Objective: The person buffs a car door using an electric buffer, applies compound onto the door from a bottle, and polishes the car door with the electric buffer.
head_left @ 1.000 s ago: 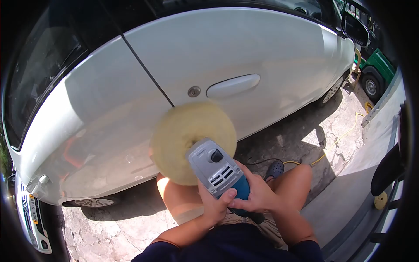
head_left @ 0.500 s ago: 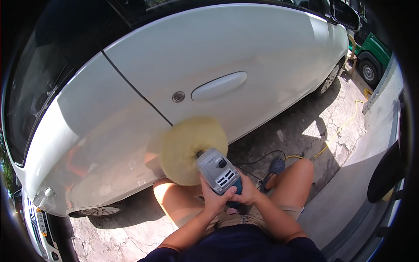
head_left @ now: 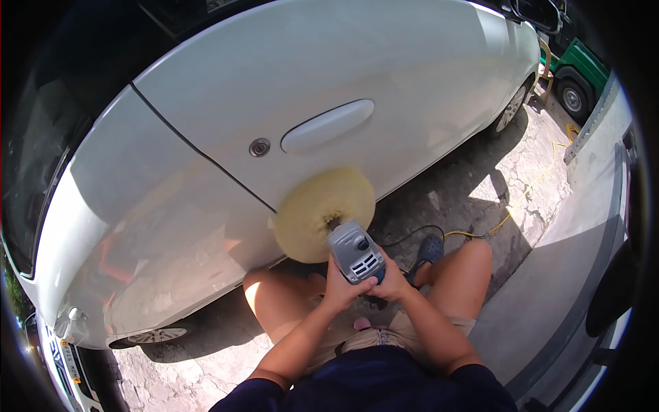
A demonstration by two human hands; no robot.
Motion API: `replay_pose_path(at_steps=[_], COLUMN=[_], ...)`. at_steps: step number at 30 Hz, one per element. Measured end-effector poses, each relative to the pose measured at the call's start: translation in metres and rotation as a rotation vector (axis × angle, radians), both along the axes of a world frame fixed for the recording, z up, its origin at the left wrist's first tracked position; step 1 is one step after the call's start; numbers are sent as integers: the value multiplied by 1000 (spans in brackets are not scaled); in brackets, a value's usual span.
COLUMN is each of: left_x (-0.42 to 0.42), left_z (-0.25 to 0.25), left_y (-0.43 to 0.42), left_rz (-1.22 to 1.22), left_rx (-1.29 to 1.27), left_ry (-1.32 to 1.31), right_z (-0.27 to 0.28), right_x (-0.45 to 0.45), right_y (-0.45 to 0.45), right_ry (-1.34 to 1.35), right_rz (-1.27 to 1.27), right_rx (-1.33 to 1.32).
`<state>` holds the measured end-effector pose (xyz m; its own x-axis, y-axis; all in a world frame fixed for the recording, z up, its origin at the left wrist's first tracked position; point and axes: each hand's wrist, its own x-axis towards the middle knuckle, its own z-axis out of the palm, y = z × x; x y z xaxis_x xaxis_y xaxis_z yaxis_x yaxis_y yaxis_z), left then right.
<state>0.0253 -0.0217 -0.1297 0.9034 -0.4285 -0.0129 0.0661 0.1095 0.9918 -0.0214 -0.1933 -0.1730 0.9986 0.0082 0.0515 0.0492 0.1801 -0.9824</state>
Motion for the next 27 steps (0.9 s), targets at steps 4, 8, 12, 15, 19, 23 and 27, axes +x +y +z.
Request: replay_pose_path(at_steps=[4,8,12,15,19,23,27], left_x=[1,-7,-13,-8,-11,-8,-3], left_z=[-43,-84,-121,-141,-153,-150,-129], left_y=[8,5,3,1,-6,-10,-18], left_rz=[-25,5,23,-7,-41,-59,-45], left_rx=[10,-17,-2,14,66,81,97], left_ry=[44,121,191,241,272,282,204], right_z=[-36,-73,-107,-121,-134,-139,-114], right_x=[-5,-10,-16,-19,-24,-20,-13], right_y=[7,5,4,3,-5,-14,-21], right_ry=[86,182,218,239,264,264,237], right_rz=[-10,13,21,14,1,21,-4], right_rx=[-46,-65,-72,-84,-123,-164,-213])
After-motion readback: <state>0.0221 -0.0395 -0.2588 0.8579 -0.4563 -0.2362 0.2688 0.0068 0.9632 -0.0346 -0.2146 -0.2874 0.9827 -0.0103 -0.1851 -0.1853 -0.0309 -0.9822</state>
